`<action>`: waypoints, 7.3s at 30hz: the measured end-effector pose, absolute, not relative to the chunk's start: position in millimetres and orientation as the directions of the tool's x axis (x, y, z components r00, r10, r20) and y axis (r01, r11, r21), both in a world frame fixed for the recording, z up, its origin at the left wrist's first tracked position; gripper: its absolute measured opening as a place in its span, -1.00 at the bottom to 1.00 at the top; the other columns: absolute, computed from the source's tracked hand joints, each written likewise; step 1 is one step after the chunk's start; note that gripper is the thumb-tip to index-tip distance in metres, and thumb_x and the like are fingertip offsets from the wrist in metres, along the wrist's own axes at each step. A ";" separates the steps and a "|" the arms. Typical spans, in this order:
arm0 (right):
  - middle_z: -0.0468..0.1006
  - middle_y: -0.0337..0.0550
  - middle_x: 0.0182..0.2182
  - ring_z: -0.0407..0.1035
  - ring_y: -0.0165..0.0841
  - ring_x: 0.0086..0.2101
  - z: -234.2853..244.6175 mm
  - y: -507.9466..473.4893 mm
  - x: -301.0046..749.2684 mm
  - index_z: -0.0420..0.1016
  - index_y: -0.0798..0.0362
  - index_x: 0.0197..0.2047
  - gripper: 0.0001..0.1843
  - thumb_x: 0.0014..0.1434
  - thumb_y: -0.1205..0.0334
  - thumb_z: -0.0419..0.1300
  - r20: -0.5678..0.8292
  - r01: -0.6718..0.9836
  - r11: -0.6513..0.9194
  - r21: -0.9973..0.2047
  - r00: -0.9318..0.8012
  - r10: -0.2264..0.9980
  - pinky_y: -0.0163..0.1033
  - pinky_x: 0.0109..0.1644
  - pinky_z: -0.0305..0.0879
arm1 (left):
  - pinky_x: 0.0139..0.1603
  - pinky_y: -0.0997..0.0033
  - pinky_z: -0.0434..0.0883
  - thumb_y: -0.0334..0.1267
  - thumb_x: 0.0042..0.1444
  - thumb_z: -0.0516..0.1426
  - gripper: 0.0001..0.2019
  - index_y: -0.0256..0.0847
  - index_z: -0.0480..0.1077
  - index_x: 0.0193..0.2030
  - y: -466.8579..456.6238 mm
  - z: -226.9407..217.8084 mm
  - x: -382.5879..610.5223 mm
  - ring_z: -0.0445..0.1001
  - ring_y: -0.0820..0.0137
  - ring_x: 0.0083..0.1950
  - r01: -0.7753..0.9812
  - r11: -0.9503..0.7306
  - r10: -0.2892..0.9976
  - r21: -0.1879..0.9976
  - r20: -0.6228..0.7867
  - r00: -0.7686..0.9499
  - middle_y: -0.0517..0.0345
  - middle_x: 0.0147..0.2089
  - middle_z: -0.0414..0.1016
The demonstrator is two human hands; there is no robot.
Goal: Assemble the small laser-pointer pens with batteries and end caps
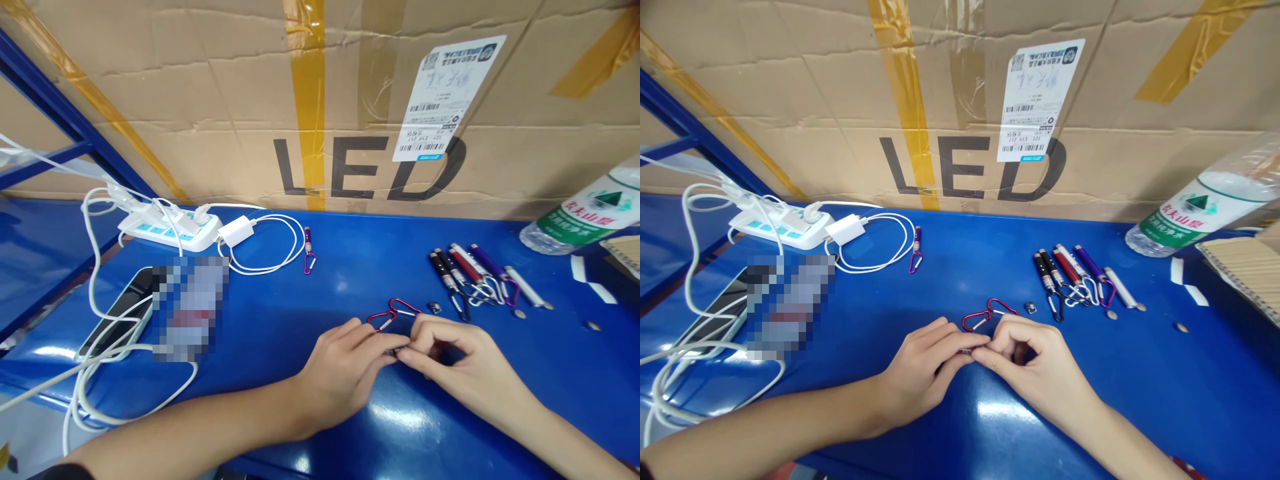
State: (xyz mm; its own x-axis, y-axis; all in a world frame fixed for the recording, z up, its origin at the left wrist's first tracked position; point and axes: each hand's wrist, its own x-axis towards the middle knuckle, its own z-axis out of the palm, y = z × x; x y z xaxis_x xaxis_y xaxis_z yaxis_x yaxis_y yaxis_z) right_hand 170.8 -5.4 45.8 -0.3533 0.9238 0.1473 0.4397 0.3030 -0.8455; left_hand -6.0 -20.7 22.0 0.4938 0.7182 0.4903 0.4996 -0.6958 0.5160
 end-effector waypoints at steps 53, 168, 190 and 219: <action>0.46 -0.22 -0.44 0.31 -0.56 -0.60 39.0 -2.8 182.5 0.60 0.05 -0.43 -0.86 0.07 0.43 0.24 0.329 0.190 0.438 -0.878 -0.424 0.844 -0.44 -0.60 0.34 | -0.26 0.39 0.37 -0.39 0.26 -0.08 -0.80 -0.28 0.34 -0.12 -19.1 24.7 -5.8 0.42 0.36 -0.30 0.430 -0.479 0.836 0.765 0.249 0.489 0.07 -0.29 0.45; 0.27 -0.29 -0.73 0.11 -0.51 -0.67 41.0 -3.6 172.6 0.22 0.05 -0.72 -0.58 -0.02 0.01 0.23 -0.107 0.389 0.041 -0.920 -0.351 0.930 -0.36 -0.63 0.07 | -0.38 0.40 0.37 -0.36 0.31 -0.07 -0.77 -0.35 0.37 -0.06 -18.8 17.9 -4.5 0.43 0.43 -0.43 0.429 -0.735 0.679 0.526 0.570 0.463 0.09 -0.36 0.56; 0.33 -0.31 -0.76 0.19 -0.47 -0.69 38.6 -7.2 172.4 0.31 0.03 -0.68 -0.61 0.03 -0.02 0.17 0.025 0.607 0.209 -0.767 -0.297 0.954 -0.36 -0.64 0.15 | -0.27 0.35 0.41 -0.41 0.24 -0.04 -0.83 -0.28 0.36 -0.13 -22.5 19.8 -4.9 0.43 0.35 -0.34 0.483 -0.593 0.795 0.644 0.375 0.477 0.10 -0.25 0.54; 0.37 -0.29 -0.72 0.21 -0.48 -0.69 42.2 -8.1 173.2 0.36 0.04 -0.65 -0.60 0.08 -0.02 0.18 0.172 0.603 0.338 -0.723 -0.317 0.933 -0.37 -0.64 0.17 | -0.25 0.35 0.43 -0.40 0.25 -0.06 -0.81 -0.28 0.35 -0.13 -21.9 21.7 -4.5 0.44 0.36 -0.34 0.502 -0.592 0.799 0.631 0.381 0.465 0.08 -0.30 0.51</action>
